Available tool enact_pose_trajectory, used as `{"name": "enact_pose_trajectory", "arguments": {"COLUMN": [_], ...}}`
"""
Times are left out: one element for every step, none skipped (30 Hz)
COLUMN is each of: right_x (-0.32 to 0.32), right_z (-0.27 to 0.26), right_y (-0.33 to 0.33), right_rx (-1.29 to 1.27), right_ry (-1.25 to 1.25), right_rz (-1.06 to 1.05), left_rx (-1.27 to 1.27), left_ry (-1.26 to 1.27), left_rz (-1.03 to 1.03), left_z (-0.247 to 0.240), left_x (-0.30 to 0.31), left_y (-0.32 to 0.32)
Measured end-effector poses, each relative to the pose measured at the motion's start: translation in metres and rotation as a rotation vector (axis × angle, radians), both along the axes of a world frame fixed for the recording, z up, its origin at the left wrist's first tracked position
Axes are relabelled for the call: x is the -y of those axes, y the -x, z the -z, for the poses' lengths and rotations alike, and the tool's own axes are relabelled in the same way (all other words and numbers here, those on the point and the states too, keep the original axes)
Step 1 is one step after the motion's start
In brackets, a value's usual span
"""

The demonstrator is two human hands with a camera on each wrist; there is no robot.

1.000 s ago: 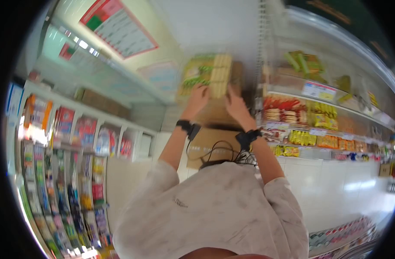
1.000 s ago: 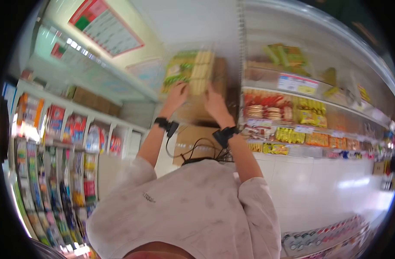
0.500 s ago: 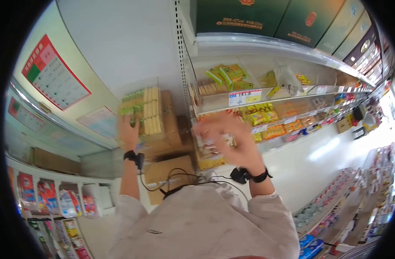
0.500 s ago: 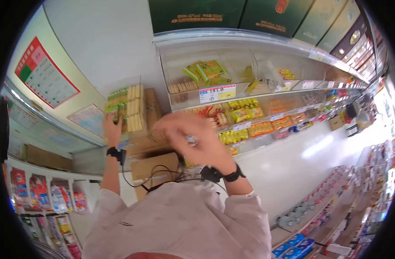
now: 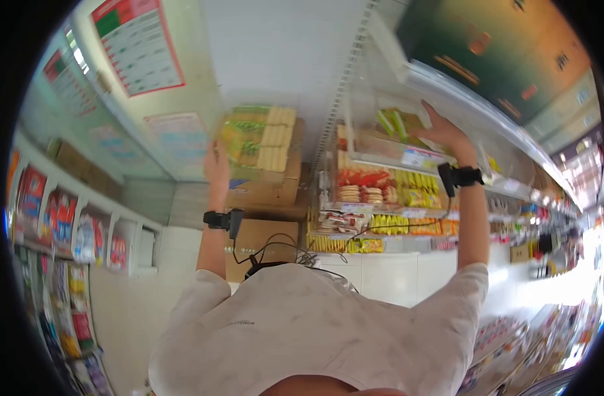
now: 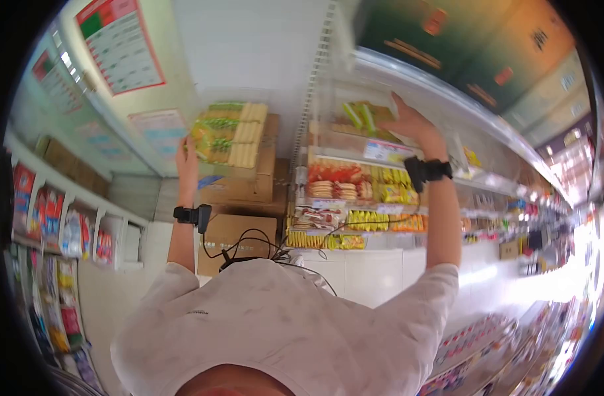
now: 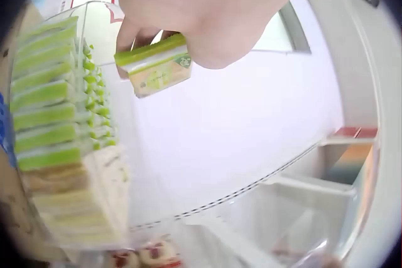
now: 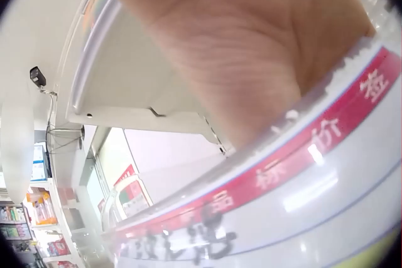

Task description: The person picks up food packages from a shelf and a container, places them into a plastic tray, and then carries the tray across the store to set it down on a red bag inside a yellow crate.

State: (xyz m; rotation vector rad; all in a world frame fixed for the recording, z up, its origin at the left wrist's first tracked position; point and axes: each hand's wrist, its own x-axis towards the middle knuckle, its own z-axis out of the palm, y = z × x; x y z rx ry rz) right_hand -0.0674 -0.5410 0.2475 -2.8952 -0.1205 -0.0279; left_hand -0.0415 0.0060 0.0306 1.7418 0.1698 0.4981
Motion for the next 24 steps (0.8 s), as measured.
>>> {"name": "enact_pose_trajectory", "arguments": {"right_x": [0.007,0.008,0.005,-0.005,-0.015,-0.023,-0.023,-0.016,-0.014,-0.018,-0.022,-0.026,-0.030,-0.032,-0.036,-0.042,-0.044,-0.041,-0.048,-0.058,-0.072,-0.088,-0.106,-0.118], "right_z": [0.001,-0.004,-0.007,-0.013,-0.020,-0.022,-0.020,-0.018,-0.014,-0.015,-0.019,-0.025,-0.030,-0.033,-0.034,-0.034,-0.031,-0.026,-0.026,-0.028,-0.031,-0.036,-0.041,-0.044], "right_y": [-0.011,-0.014,-0.011,-0.008,-0.005,-0.003,-0.005,-0.007,-0.007,-0.001,0.005,0.013,0.021,0.033,0.045,0.057,0.066,0.069,0.078,0.091,0.105,0.119,0.135,0.149], "right_rx": [-0.033,-0.098,-0.171,-0.236,-0.304,-0.374,-0.346,-0.320,-0.295,-0.256,-0.247,-0.235,-0.219,-0.022,0.098,0.215,0.330,0.376,0.430,0.484,0.539,0.660,0.784,0.911], "right_ry": [0.079,0.089,0.102,0.047,-0.006,-0.060,-0.070,-0.084,-0.100,-0.095,-0.118,-0.140,-0.160,-0.090,-0.129,-0.172,-0.218,-0.298,-0.261,-0.224,-0.185,-0.129,-0.065,0.014], "right_rz": [-0.060,-0.106,-0.144,-0.115,-0.081,-0.042,-0.049,-0.053,-0.053,-0.070,-0.059,-0.046,-0.035,-0.115,-0.078,-0.040,0.001,-0.005,0.030,0.071,0.119,0.109,0.111,0.123], "left_rx": [-0.022,-0.005,0.008,0.022,0.032,0.040,0.048,0.071,0.089,0.108,0.114,0.124,0.137,0.131,0.121,0.108,0.093,0.078,0.062,0.057,0.051,0.051,0.041,0.034], "left_ry": [0.202,0.285,0.368,0.453,0.482,0.509,0.534,0.504,0.470,0.435,0.429,0.424,0.421,0.407,0.391,0.374,0.346,0.315,0.285,0.302,0.318,0.333,0.309,0.289], "left_rz": [0.054,0.085,0.121,0.160,0.146,0.134,0.126,0.124,0.126,0.133,0.121,0.111,0.101,0.106,0.111,0.115,0.099,0.086,0.077,0.099,0.127,0.165,0.159,0.166], "left_z": [-0.001,-0.011,-0.030,-0.045,-0.051,-0.056,-0.060,-0.064,-0.068,-0.072,-0.075,-0.078,-0.082,-0.089,-0.095,-0.098,-0.098,-0.098,-0.098,-0.100,-0.105,-0.108,-0.109,-0.108], "left_x": [-0.001,0.001,0.006,0.009,0.010,0.010,0.010,0.009,0.008,0.008,0.008,0.009,0.011,0.012,0.013,0.013,0.013,0.014,0.015,0.017,0.019,0.024,0.027,0.032], "left_y": [0.008,0.020,0.037,0.052,0.062,0.071,0.078,0.084,0.088,0.092,0.097,0.101,0.104,0.109,0.116,0.122,0.125,0.126,0.128,0.131,0.135,0.135,0.136,0.139]}}
